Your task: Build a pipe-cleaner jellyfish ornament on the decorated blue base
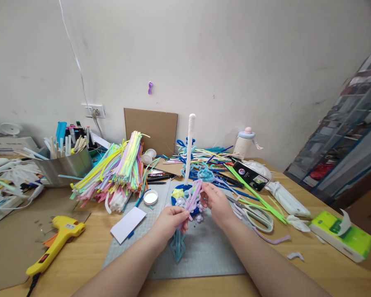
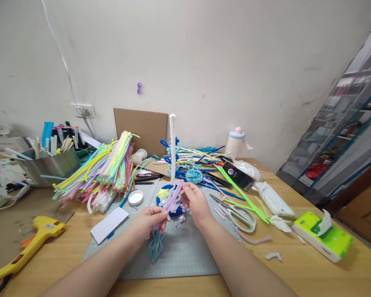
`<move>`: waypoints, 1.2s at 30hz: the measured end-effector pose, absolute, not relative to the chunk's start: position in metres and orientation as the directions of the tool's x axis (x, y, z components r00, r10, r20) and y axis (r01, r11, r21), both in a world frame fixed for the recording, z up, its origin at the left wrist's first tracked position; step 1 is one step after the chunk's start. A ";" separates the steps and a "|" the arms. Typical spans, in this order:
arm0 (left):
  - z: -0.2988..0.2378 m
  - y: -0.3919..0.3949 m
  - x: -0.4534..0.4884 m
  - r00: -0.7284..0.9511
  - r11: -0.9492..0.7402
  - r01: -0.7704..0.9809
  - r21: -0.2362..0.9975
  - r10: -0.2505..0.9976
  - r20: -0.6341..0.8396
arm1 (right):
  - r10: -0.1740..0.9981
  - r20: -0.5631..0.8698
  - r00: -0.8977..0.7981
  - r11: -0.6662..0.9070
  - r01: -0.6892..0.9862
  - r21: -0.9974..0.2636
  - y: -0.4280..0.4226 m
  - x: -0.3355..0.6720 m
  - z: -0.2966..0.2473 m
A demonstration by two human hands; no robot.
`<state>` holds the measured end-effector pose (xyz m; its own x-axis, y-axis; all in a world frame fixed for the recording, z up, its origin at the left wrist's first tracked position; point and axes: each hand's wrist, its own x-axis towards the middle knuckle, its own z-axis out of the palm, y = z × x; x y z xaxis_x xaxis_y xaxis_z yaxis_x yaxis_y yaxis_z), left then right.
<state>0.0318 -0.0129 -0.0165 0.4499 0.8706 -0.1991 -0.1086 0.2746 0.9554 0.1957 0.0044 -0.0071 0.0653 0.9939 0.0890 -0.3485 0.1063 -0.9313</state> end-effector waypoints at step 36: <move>-0.012 -0.011 0.028 0.324 0.240 0.014 0.971 0.917 -0.232 | 0.987 0.109 -0.121 0.114 0.035 -0.993 0.016 0.231 0.009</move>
<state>0.0282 -0.0105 -0.0123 0.3243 0.9171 -0.2318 0.0143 0.2402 0.9706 0.2313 0.0159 0.0085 -0.1211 0.9867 0.1089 0.0347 0.1138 -0.9929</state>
